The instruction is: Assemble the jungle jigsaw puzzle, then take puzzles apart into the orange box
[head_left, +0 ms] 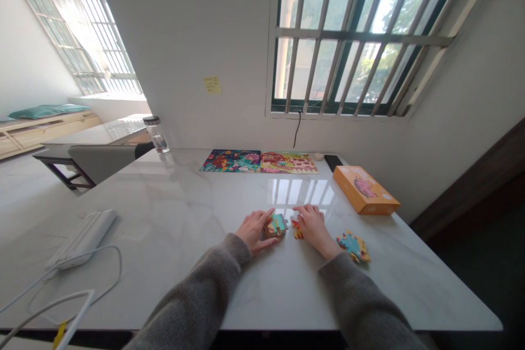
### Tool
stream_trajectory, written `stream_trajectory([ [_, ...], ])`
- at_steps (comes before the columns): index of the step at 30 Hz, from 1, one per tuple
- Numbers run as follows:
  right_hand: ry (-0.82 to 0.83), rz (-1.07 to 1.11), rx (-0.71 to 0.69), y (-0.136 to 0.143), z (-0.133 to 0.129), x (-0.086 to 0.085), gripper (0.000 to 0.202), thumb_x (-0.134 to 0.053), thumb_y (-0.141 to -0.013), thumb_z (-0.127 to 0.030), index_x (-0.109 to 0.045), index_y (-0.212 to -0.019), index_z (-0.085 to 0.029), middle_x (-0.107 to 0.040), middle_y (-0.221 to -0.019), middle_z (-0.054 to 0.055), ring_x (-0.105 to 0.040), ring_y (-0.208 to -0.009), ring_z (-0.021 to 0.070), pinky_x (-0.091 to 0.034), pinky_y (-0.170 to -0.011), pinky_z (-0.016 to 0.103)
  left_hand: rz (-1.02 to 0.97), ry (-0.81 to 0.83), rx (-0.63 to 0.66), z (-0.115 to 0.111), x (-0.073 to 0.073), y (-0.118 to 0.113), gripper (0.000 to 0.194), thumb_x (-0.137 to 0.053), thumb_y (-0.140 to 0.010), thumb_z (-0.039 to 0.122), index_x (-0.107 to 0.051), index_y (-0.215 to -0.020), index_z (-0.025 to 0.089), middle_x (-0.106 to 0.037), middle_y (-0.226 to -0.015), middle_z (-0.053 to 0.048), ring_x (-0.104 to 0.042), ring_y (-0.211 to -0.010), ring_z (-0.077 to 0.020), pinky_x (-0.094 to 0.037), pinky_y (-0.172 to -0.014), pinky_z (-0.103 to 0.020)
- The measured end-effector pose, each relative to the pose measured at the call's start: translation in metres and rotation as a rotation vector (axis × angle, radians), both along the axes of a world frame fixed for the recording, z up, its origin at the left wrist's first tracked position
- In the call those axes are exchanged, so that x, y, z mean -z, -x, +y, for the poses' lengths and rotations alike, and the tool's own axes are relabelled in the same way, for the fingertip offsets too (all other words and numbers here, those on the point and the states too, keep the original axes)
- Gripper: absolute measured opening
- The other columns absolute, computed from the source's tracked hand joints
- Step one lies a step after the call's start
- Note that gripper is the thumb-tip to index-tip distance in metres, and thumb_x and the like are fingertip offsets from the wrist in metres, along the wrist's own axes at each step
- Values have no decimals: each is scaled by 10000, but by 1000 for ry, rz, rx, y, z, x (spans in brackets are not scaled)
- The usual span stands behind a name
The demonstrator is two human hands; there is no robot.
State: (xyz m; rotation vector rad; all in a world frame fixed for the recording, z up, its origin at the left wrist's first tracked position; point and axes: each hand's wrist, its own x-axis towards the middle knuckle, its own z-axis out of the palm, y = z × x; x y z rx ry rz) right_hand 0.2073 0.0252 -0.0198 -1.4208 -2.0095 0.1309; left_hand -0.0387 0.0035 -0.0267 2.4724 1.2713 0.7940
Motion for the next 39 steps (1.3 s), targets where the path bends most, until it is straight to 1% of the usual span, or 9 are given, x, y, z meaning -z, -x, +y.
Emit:
stream_trajectory([
  [3,25,107,-180,12,-11,-17,298,-454,-944,-202,-624,-1186,-242,-610,-1089,97,-520,-1071,271,-422,-968,455,-70,-6,-38,-1,-4,0,690,-684,-815,447,-425,-1405,202,-587,-1179,-119,-556,-1078,-291,-450,-948,-457],
  [5,63,161,-322,19,-19,-24,325,-511,-930,-236,-583,-1247,-243,-583,-1161,95,-518,-1122,264,-430,-1002,449,-85,-3,-58,-2,-8,0,591,-685,-818,439,-492,-1316,188,-604,-1130,-111,-577,-1044,-283,-466,-921,-441],
  [8,115,192,-415,25,-27,-29,425,-605,-880,-254,-541,-1300,-251,-538,-1246,99,-509,-1172,262,-438,-1028,446,-73,7,-75,-4,-15,0,464,-697,-815,441,-560,-1183,194,-629,-1072,-90,-603,-1001,-271,-478,-878,-413],
  [14,178,166,-422,25,-30,-29,521,-672,-834,-262,-507,-1328,-253,-529,-1251,97,-514,-1184,262,-442,-1032,454,-98,-8,-100,-6,-18,0,376,-732,-779,437,-577,-1029,203,-608,-1026,-69,-603,-931,-247,-489,-828,-385],
  [19,182,150,-405,27,-31,-30,504,-673,-844,-259,-507,-1320,-252,-534,-1235,92,-501,-1195,263,-423,-1045,451,-230,2,-81,-5,-14,-1,250,-706,-775,303,-540,-930,200,-571,-966,-57,-576,-915,-233,-488,-858,-391],
  [23,168,143,-421,27,-31,-30,420,-667,-851,-251,-556,-1256,-251,-548,-1196,87,-511,-1161,259,-432,-1029,439,-273,-52,-65,-4,-13,-1,272,-727,-726,247,-542,-919,196,-553,-1025,-74,-536,-999,-255,-462,-926,-423],
  [29,165,139,-439,26,-31,-31,368,-647,-850,-202,-587,-1210,-247,-553,-1174,83,-512,-1138,253,-434,-1015,431,-278,-7,-36,-5,-16,0,345,-759,-719,273,-538,-975,200,-588,-986,-57,-524,-945,-251,-462,-872,-412],
  [33,160,147,-443,26,-31,-32,364,-634,-845,-170,-594,-1200,-242,-558,-1158,81,-515,-1119,245,-435,-1006,419,-237,-43,-29,-8,-19,-1,306,-736,-736,278,-537,-956,203,-583,-970,-55,-520,-937,-249,-454,-872,-408],
  [39,160,146,-439,25,-29,-28,329,-629,-857,-184,-604,-1179,-246,-570,-1132,76,-518,-1107,242,-436,-997,414,-77,-155,-31,-11,-22,-2,264,-675,-723,189,-535,-946,203,-585,-998,-73,-505,-974,-270,-448,-887,-425],
])
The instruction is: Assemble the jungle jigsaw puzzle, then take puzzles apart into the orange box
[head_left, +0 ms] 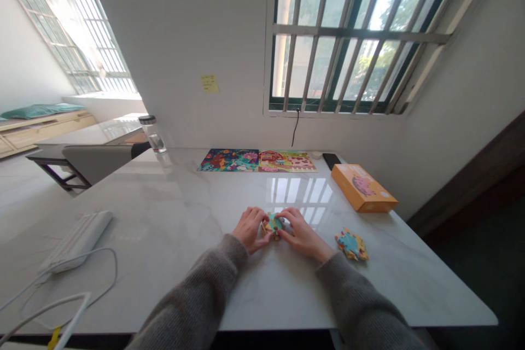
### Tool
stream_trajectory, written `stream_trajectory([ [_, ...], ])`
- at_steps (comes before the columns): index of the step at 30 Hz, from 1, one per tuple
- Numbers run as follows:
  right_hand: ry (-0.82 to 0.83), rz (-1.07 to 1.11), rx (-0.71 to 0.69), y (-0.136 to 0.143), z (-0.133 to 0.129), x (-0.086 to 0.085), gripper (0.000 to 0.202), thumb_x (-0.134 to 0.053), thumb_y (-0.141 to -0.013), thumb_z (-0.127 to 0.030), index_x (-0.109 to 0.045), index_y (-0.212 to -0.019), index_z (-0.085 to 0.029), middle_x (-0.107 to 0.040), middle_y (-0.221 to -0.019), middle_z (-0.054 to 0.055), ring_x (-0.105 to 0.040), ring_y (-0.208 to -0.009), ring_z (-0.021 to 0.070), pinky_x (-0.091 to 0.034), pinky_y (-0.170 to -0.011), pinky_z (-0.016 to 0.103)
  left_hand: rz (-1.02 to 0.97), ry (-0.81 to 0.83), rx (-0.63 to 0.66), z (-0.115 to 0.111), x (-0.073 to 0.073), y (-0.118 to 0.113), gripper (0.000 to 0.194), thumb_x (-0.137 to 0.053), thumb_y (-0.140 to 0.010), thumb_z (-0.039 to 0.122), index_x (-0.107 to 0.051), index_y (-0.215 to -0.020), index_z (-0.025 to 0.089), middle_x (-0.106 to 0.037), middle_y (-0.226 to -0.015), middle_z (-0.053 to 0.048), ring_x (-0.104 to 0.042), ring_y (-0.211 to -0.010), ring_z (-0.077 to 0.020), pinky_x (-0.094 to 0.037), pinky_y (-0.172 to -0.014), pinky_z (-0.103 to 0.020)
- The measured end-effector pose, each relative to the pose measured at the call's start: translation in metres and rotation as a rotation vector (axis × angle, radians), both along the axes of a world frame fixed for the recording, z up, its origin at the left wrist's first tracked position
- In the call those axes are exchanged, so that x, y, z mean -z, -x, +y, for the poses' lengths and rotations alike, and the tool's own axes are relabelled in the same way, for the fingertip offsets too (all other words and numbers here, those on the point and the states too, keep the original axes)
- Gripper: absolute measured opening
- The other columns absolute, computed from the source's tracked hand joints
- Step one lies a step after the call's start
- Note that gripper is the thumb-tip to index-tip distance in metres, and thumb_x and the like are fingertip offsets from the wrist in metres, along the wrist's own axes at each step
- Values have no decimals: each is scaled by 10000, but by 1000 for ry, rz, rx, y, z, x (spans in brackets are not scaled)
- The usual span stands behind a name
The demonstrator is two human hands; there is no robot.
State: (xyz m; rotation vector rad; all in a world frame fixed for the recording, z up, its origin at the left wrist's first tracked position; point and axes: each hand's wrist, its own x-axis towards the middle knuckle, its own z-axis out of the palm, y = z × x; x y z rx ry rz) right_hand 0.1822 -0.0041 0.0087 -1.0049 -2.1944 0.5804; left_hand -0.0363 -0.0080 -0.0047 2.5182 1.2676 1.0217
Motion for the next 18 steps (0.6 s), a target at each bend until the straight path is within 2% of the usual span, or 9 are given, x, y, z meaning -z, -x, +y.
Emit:
stream_trajectory([
  [3,3,5,-14,0,-1,-1,315,-624,-862,-197,-607,-1173,-246,-572,-1129,77,-516,-1105,243,-433,-998,418,-8,-9,-14,0,0,-1,305,-685,-678,174,-522,-933,205,-583,-975,-70,-510,-948,-268,-454,-865,-424],
  [7,-16,103,17,0,-1,-5,345,-615,-881,-268,-588,-1224,-236,-569,-1134,88,-511,-1081,248,-439,-972,417,-141,-39,-9,-3,-5,-3,364,-711,-635,151,-497,-924,209,-567,-949,-55,-508,-923,-252,-462,-859,-413],
  [9,44,217,51,1,0,-6,354,-570,-919,-322,-562,-1259,-225,-587,-1009,64,-536,-925,213,-472,-867,379,-208,-85,-8,-5,-8,-4,371,-721,-644,144,-491,-927,209,-554,-961,-56,-502,-945,-249,-463,-874,-410],
  [12,235,418,45,5,-1,-8,388,-520,-953,-412,-533,-1289,-219,-539,-806,-3,-484,-683,149,-457,-650,292,-243,-134,-6,-8,-9,-7,369,-743,-670,155,-499,-942,206,-533,-991,-64,-493,-970,-246,-472,-878,-404],
  [14,317,513,39,8,-1,-8,401,-532,-941,-455,-552,-1260,-214,-505,-768,-20,-454,-632,130,-414,-564,258,-227,-126,15,-9,-7,-8,373,-764,-679,173,-514,-953,206,-519,-998,-65,-494,-953,-237,-489,-856,-390],
  [18,324,531,70,11,1,-4,373,-545,-929,-481,-600,-1170,-201,-500,-752,-18,-442,-611,122,-379,-518,244,-155,-110,71,-11,-7,-6,406,-796,-693,231,-561,-1023,214,-519,-1066,-81,-500,-998,-248,-502,-891,-405],
])
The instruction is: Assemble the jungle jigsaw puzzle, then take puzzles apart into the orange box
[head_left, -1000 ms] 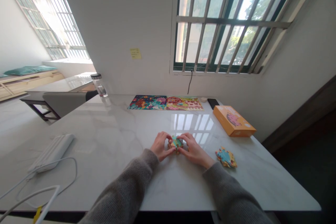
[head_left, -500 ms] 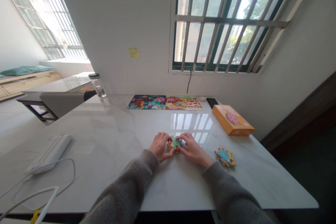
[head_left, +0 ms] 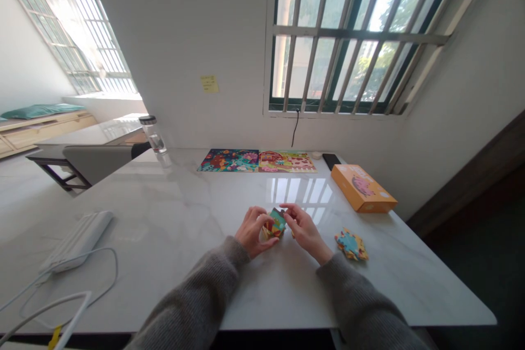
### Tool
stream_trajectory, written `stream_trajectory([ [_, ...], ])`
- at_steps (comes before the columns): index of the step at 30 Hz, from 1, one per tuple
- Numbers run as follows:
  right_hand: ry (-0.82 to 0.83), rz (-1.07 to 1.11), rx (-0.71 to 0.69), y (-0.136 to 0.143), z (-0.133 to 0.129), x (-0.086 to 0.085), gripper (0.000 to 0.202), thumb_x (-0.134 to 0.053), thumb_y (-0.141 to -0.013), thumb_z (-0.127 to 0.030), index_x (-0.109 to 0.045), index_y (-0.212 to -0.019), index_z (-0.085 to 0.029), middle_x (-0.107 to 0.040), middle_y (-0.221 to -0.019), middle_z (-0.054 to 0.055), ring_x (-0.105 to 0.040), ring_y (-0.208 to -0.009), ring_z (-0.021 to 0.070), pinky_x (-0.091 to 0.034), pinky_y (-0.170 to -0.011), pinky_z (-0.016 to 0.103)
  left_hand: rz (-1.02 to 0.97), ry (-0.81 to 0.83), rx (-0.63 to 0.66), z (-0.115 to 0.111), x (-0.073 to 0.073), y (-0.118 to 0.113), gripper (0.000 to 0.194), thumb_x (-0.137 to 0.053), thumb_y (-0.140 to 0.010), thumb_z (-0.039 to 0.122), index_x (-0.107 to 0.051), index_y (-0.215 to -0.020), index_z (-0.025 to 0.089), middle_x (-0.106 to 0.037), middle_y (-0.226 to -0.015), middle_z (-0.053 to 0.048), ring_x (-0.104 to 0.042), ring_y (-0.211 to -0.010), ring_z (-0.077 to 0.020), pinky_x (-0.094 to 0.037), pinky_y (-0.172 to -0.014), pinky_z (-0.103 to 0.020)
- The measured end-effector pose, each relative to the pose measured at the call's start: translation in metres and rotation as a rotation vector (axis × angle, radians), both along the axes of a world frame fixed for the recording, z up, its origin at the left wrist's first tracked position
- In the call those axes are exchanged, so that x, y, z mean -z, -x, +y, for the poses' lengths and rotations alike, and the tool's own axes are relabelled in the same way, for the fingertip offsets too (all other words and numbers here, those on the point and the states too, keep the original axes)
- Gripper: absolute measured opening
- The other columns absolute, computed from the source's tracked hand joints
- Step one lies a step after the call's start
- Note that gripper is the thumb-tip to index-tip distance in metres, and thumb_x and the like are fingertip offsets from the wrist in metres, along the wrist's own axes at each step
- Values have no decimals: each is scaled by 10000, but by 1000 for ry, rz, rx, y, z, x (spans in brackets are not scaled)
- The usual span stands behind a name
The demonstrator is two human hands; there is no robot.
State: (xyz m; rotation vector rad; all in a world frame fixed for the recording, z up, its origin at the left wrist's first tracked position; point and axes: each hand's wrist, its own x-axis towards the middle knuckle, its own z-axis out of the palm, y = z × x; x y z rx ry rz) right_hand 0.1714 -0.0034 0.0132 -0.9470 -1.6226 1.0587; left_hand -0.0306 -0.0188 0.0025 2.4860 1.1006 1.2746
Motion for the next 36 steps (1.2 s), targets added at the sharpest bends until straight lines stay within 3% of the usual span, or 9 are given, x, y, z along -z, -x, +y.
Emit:
stream_trajectory([
  [5,-38,-50,-51,-2,1,3,342,-541,-944,-450,-607,-1165,-198,-513,-744,-19,-466,-656,129,-408,-600,262,85,-20,63,-2,-6,9,424,-749,-711,173,-588,-1097,241,-511,-1310,-98,-471,-1179,-283,-439,-1030,-459],
  [10,-54,-63,-115,-1,-1,2,362,-540,-948,-409,-568,-1247,-206,-525,-770,-21,-494,-697,135,-424,-661,275,70,47,164,1,-10,17,319,-774,-753,304,-622,-1025,237,-590,-1187,-91,-540,-1095,-266,-469,-970,-436],
  [12,-56,-63,-80,-2,-1,1,363,-537,-947,-402,-558,-1255,-210,-538,-789,-17,-504,-695,136,-439,-671,281,-10,116,198,5,-14,31,314,-767,-778,401,-630,-997,222,-598,-1118,-94,-565,-1050,-251,-483,-943,-411],
  [15,-108,-137,32,-5,1,2,311,-506,-955,-363,-579,-1218,-213,-571,-826,3,-522,-711,147,-457,-690,295,-95,233,126,10,-18,63,393,-750,-789,469,-615,-1052,210,-598,-1067,-88,-572,-1017,-237,-494,-881,-371],
  [20,-281,-360,52,-7,2,3,243,-532,-912,-253,-637,-1129,-220,-611,-1043,74,-573,-951,204,-490,-854,358,125,375,94,4,-4,98,449,-780,-709,504,-637,-1018,210,-608,-1006,-51,-545,-959,-230,-445,-898,-377],
  [26,-276,-440,-53,-7,-1,3,263,-595,-873,-243,-646,-1131,-237,-562,-1239,101,-515,-1189,249,-480,-970,405,361,425,3,-10,11,86,404,-835,-592,398,-673,-927,240,-600,-991,-24,-516,-959,-240,-384,-893,-368],
  [30,-233,-457,-62,-7,-2,3,271,-623,-862,-247,-641,-1132,-243,-539,-1226,102,-516,-1187,251,-499,-942,395,374,417,-22,-11,9,84,389,-835,-576,316,-667,-921,251,-592,-992,-19,-516,-959,-245,-372,-877,-365],
  [36,-209,-439,-90,-8,1,7,299,-638,-864,-255,-644,-1164,-251,-545,-1206,91,-549,-1138,243,-501,-917,373,372,444,1,-11,9,88,360,-844,-590,319,-678,-905,265,-590,-1049,-18,-517,-998,-251,-375,-912,-385],
])
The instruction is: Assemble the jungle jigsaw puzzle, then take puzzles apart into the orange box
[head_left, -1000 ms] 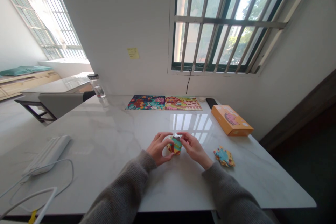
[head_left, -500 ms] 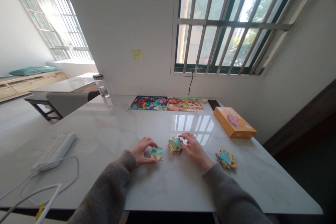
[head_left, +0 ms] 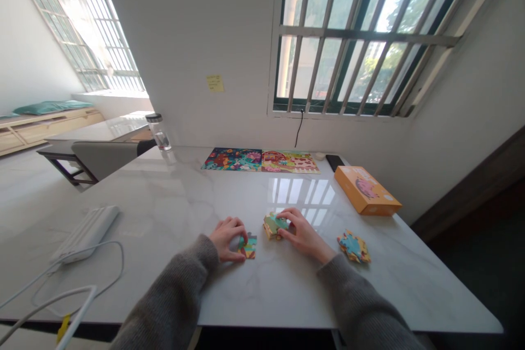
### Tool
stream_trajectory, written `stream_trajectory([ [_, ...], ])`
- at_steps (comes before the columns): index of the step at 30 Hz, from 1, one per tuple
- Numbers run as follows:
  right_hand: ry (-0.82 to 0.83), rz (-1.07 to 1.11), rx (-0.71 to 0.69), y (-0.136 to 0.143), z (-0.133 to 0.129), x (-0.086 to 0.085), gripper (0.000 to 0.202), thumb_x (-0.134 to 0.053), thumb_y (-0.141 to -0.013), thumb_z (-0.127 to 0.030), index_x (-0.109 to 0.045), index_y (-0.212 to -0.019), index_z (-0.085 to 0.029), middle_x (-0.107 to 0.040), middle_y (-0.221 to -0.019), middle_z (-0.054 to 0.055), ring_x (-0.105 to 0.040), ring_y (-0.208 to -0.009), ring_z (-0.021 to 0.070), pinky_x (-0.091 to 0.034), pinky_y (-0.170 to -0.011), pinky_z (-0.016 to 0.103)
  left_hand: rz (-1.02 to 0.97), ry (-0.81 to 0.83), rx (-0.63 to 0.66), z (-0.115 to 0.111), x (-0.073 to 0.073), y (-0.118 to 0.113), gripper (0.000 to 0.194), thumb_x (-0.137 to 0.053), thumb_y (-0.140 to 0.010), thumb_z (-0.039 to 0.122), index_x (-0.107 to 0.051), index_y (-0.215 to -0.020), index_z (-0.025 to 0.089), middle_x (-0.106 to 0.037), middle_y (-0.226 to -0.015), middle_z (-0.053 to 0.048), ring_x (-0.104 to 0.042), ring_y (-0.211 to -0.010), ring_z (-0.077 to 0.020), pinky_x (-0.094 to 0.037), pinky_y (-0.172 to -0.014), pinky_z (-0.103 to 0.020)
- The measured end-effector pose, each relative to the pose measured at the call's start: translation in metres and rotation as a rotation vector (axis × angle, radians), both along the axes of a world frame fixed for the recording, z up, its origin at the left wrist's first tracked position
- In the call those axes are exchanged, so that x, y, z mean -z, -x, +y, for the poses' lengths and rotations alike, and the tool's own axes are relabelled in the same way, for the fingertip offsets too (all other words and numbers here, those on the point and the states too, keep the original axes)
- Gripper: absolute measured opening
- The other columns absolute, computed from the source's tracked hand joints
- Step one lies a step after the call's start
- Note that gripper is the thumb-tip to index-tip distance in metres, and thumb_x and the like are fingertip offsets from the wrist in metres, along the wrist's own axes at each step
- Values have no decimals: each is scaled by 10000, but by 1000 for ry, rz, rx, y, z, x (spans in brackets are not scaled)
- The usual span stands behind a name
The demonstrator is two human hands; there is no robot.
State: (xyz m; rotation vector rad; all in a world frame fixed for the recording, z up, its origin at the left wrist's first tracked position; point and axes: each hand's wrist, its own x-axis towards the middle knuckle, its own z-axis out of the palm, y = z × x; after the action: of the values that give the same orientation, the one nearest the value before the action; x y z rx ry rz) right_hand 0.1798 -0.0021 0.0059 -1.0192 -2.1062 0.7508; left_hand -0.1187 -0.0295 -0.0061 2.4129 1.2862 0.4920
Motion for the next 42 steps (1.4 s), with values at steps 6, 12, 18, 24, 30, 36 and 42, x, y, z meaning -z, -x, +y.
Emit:
stream_trajectory([
  [6,8,28,-6,1,5,6,286,-583,-899,-240,-659,-1175,-233,-572,-1173,88,-574,-1084,226,-493,-908,362,-131,-72,6,17,5,-10,382,-753,-726,354,-618,-1059,224,-629,-971,-40,-566,-936,-231,-437,-879,-376],
  [12,6,33,-1,2,6,6,312,-548,-914,-219,-628,-1215,-229,-595,-1173,82,-595,-1041,208,-496,-908,357,-42,-86,31,47,7,-40,924,-828,-619,375,-406,-1427,227,-629,-1129,-89,-597,-983,-274,-462,-875,-407],
  [18,47,92,16,5,6,11,437,-557,-904,-224,-498,-1337,-234,-609,-1234,95,-613,-1093,209,-500,-966,393,-12,-115,-8,52,5,-62,948,-813,-639,404,-383,-1468,241,-630,-1176,-94,-574,-1048,-312,-441,-893,-422],
  [24,111,132,-16,13,4,8,501,-491,-941,-244,-372,-1427,-264,-587,-1325,107,-587,-1213,223,-453,-1049,456,-99,-137,44,48,7,-67,968,-798,-646,368,-339,-1496,292,-586,-1324,-89,-544,-1149,-314,-419,-948,-420],
  [30,-141,-53,112,12,-1,1,635,-628,-855,-296,-397,-1442,-230,-549,-1284,131,-511,-1219,283,-400,-1067,481,-84,-107,9,48,4,-73,807,-806,-660,412,-482,-1384,262,-654,-1173,-69,-567,-1080,-300,-423,-913,-410],
  [36,-223,-349,164,10,-1,9,900,-754,-746,-363,-306,-1521,-268,-524,-1323,120,-463,-1235,318,-348,-1068,483,-86,-149,-66,51,7,-72,799,-800,-692,457,-475,-1389,242,-657,-1154,-78,-568,-1062,-299,-434,-908,-424],
  [42,-246,-433,180,9,21,14,773,-687,-831,-394,-351,-1505,-224,-596,-1257,132,-498,-1210,319,-335,-1043,461,-120,-171,-137,58,7,-64,764,-785,-707,364,-483,-1393,212,-671,-1154,-94,-589,-1078,-296,-452,-939,-424],
])
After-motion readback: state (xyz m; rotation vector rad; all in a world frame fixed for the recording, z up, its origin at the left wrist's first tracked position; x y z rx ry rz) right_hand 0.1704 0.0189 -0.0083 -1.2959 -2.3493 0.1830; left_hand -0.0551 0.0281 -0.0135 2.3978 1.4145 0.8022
